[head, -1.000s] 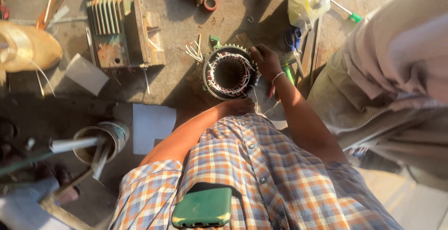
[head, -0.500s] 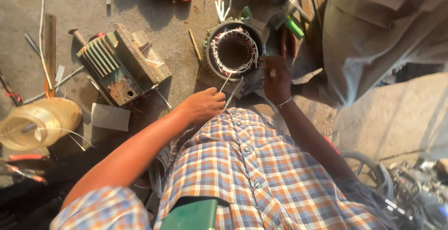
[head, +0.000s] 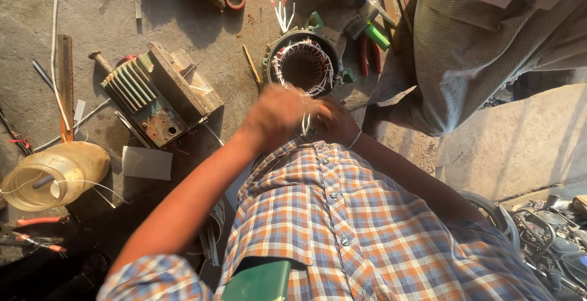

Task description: The person works on an electric motor stator placed on a low concrete slab, pressing and seating the copper windings inside the housing by hand, using a mallet to tap components into place and pliers to adjust wires. They rotate the stator to reach different sides and continue seating the winding insulation around the bore.

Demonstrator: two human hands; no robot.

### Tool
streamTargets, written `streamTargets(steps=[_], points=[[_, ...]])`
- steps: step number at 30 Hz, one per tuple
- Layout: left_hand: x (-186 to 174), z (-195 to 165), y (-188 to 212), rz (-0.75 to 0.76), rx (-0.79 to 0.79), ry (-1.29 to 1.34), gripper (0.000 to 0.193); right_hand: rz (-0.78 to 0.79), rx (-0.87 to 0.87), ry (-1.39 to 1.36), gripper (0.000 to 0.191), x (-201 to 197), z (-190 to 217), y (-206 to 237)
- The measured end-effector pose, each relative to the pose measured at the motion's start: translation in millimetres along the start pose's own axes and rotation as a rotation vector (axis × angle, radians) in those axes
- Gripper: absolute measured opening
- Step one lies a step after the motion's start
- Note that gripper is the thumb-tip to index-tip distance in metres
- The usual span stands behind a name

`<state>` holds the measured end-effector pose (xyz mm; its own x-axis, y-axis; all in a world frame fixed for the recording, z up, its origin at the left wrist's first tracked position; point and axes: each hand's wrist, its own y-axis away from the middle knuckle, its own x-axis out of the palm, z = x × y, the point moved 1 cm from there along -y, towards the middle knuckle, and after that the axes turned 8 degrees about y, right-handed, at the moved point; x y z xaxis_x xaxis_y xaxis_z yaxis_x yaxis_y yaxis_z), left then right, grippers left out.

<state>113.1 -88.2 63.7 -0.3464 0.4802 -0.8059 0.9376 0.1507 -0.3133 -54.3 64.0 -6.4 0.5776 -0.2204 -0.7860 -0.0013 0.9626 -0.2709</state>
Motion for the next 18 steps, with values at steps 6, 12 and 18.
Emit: streamTargets(steps=[6, 12, 18], points=[[55, 53, -32, 0.283, -0.487, -0.003, 0.012, 0.092, -0.059, 0.003, 0.028, 7, -15, 14], [55, 61, -48, 0.463, -0.617, 0.031, 0.008, 0.27, -0.075, 0.009, 0.03, 15, -31, 15], [70, 55, -59, 0.438, -0.682, -0.09, 0.011, 0.447, -0.067, -0.046, 0.026, -13, -37, -14]])
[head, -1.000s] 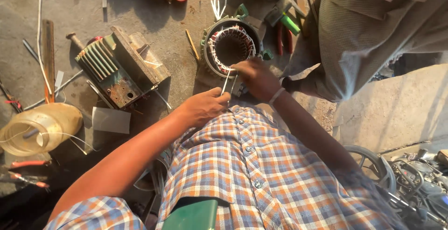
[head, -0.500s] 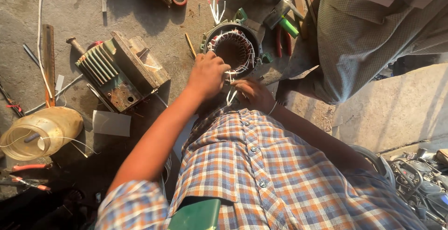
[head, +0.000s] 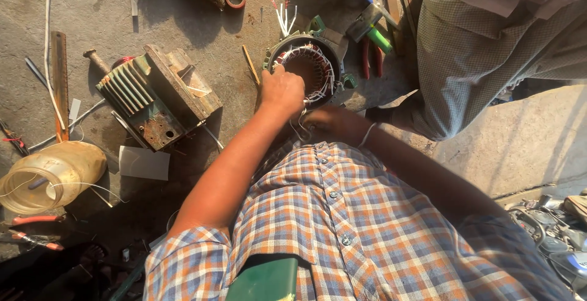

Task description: The person works on an electric motor stator placed on a low concrete slab, pressing and seating the copper windings inside the housing by hand, using a mallet to tap components into place and pliers to adjust wires. They rotate the stator to reach different sides and continue seating the winding insulation around the bore.

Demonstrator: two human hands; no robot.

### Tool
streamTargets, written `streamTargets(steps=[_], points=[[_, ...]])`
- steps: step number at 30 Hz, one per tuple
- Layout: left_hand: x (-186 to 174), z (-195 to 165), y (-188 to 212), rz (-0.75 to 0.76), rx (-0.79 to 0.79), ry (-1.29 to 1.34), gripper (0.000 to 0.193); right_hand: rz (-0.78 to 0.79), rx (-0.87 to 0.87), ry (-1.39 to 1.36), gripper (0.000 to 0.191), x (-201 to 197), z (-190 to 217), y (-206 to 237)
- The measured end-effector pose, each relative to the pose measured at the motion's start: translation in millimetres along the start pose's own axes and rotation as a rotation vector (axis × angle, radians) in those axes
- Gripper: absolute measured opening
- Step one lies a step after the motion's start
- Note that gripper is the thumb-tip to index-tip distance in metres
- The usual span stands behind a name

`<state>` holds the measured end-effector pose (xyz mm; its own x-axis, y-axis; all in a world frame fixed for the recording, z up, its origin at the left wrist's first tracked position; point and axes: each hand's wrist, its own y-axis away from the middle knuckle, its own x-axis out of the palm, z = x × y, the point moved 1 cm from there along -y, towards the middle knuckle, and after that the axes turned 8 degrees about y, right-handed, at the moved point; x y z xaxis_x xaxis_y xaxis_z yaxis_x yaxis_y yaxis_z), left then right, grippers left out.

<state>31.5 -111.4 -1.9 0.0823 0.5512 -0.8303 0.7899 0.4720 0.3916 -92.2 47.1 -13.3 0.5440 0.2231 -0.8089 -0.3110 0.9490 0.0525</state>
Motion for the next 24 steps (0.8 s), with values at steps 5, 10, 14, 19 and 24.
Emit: streamTargets(steps=[5, 10, 14, 19, 24], points=[[15, 0, 19, -0.168, 0.048, 0.07, 0.014, 0.26, 0.348, 0.144, 0.014, -52, -37, -72], [16, 5, 41, -0.35, 0.04, 0.134, 0.013, 0.874, 0.571, 0.246, 0.03, -41, -42, -140], [18, 8, 41, -0.378, 0.002, 0.166, 0.015, 1.0, 0.698, 0.072, 0.028, -36, -36, -151], [20, 10, 38, -0.339, -0.046, 0.163, 0.017, 0.988, 0.473, 0.261, 0.047, -26, -43, -144], [15, 10, 37, -0.306, -0.052, 0.177, 0.017, 0.321, 0.253, 0.28, 0.028, -15, -37, -104]])
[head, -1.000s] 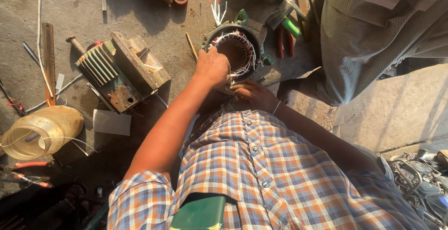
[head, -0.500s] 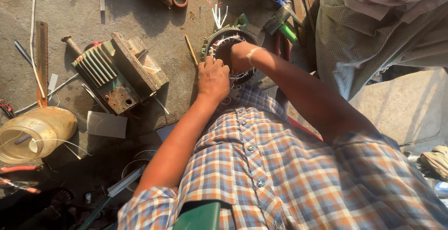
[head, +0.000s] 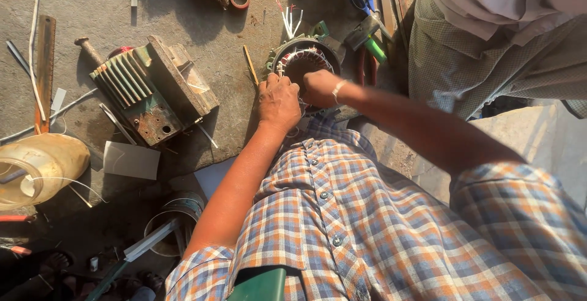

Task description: The person works on an electric motor stator placed on a low concrete slab, pressing and seating the copper windings inside the housing by hand, using a mallet to tap components into place and pliers to adjust wires. They rotate the stator to reach different sides and continue seating the winding insulation around the bore.

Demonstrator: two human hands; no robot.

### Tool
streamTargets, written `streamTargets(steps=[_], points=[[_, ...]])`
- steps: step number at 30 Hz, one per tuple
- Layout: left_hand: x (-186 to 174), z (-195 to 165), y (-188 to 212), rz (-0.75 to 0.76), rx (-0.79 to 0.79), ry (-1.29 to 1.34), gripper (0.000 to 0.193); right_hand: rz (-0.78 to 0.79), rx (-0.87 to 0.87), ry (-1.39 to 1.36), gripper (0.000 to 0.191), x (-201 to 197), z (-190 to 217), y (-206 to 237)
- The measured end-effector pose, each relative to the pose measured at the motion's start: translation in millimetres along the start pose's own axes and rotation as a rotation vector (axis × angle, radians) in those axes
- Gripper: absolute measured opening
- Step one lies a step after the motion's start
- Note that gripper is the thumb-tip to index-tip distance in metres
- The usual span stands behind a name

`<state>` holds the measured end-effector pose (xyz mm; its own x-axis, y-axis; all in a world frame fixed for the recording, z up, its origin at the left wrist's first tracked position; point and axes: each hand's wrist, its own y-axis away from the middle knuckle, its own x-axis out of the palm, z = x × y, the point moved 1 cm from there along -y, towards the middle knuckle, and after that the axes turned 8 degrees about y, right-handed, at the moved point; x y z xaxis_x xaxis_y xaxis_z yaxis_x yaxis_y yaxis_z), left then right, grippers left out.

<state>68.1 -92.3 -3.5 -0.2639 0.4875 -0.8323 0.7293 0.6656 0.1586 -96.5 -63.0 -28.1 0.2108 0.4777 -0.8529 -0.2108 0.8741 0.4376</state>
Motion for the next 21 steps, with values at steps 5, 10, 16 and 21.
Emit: streamTargets(steps=[5, 10, 16, 21], points=[[-3, -3, -1, -0.016, 0.029, -0.004, 0.018, -0.013, 0.052, -2.086, 0.021, -51, 0, 53], [-10, -9, -8, -0.166, 0.269, 0.055, 0.026, -0.048, 0.217, -1.473, 0.023, -106, 6, 91], [-28, -4, -34, 0.226, 0.232, 0.601, 0.015, -0.06, 0.187, -1.377, 0.017, -61, -29, 116], [-20, -22, -50, 0.325, 0.262, 0.186, 0.016, -0.602, 0.547, -0.563, 0.025, 1, -121, 110]])
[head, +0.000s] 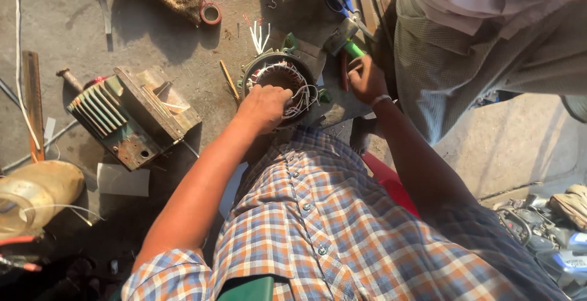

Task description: The person works on an electric motor stator placed on a low concrete slab, pressing and seating the copper windings inside the housing by hand, using a mallet to tap components into place and pliers to adjust wires. They rotate the stator to reach different sides and continue seating the winding insulation around the bore.

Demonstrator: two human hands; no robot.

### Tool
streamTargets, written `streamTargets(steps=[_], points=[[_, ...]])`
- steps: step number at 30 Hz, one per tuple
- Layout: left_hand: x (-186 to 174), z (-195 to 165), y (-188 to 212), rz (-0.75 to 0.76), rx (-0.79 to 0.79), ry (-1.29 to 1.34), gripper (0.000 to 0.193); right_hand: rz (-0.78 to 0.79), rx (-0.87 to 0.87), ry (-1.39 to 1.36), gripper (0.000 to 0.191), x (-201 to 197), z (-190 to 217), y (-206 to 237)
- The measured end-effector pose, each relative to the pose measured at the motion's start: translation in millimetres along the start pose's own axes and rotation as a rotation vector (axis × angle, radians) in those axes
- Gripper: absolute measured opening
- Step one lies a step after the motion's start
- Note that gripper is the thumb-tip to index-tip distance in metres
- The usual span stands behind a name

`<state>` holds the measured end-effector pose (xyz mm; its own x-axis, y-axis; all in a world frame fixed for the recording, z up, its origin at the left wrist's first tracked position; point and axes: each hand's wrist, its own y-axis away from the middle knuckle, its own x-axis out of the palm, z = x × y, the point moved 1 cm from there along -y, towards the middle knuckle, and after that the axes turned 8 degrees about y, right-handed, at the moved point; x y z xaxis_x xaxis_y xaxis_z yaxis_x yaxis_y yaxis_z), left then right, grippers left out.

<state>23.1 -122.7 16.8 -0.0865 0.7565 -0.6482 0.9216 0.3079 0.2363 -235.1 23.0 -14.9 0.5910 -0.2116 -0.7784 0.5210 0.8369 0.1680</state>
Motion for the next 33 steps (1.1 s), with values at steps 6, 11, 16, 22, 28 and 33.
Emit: streamTargets(steps=[6, 11, 16, 22, 28, 33], points=[[3, 7, -34, 0.129, -0.275, 0.397, 0.018, -0.11, 0.055, 0.526, 0.045, 36, -37, -58], [4, 26, -33, 0.153, -0.16, -0.07, 0.017, -0.156, -0.047, 0.444, 0.027, 36, -46, -67], [1, 33, -29, 0.106, 0.263, -0.487, 0.021, -0.281, 0.114, 0.143, 0.021, 28, -57, 42], [-10, 50, -32, 0.247, 0.327, -0.536, 0.04, -0.188, 0.384, -1.635, 0.039, 144, 6, 194], [7, 64, -16, -0.211, 0.459, -0.375, 0.028, -0.44, -0.109, -0.279, 0.038, 207, 56, 193], [19, 74, -19, -0.192, 0.43, -0.41, 0.024, -0.389, -0.003, -0.115, 0.03, 200, 69, 202]])
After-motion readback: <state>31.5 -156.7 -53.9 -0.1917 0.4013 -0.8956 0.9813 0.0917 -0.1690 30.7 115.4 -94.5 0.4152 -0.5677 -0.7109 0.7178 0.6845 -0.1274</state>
